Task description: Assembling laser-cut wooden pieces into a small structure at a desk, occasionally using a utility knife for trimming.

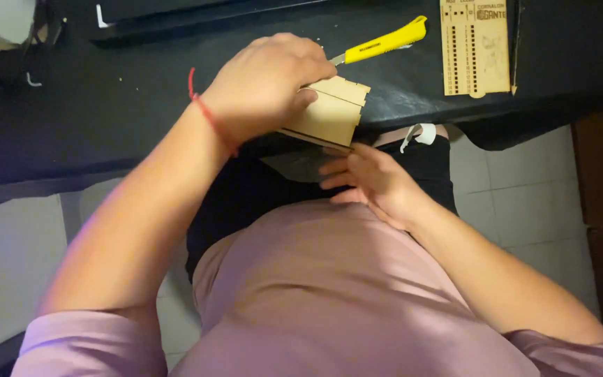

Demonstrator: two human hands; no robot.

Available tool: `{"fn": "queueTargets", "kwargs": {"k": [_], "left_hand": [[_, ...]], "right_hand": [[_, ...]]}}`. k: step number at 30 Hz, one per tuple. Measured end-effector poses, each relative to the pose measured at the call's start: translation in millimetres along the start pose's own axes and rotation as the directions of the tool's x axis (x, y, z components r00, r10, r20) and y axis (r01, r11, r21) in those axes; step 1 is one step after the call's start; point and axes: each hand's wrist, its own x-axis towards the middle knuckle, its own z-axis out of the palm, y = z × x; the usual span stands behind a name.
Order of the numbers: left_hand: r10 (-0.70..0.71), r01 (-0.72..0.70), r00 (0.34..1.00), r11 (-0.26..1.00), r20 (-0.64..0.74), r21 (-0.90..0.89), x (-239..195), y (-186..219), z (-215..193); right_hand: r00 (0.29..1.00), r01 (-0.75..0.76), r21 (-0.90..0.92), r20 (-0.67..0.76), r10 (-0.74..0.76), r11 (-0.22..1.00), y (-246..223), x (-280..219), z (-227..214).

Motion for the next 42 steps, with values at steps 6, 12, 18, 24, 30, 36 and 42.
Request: {"fn": "queueTargets", "kwargs": {"k": [6,12,18,24,30,36,42], "left_hand": [[-0.001,-0.011,0.995,0.992,0.095,0.123,15,-15,15],[-0.227,0.192,0.95,0.966,0.216,0.174,10,2,13],[-0.349,0.347,0.913,0.937,0.212,0.048,7,4,20],[-0.225,0.214,0.972,0.967,0.063,0.141,-3,5,32],[-0.192,0.15,0.976,0.939,0.107,0.31,-7,-2,24],[-0.114,0.08,0.993,0.876,0.043,0.475,-3,-10,33],[-0.095,0.055,0.992,0.923,0.088,0.38,-4,2,16]], "right_hand": [[0.996,0.037,0.184,-0.088,-0.02,0.982,2,20,16],[0.964,0.145,0.224,-0.253,-0.086,0.964,5,16,17],[0.95,0.196,0.308,-0.296,-0.102,0.931,8,10,16],[0.951,0.255,0.333,-0.254,-0.175,0.908,14,12,11],[0.955,0.234,0.31,-0.251,-0.158,0.921,9,11,11],[0.959,0.223,0.288,-0.239,-0.155,0.931,9,12,9],[0.954,0.23,0.284,-0.253,-0.158,0.931,10,13,9]]}}
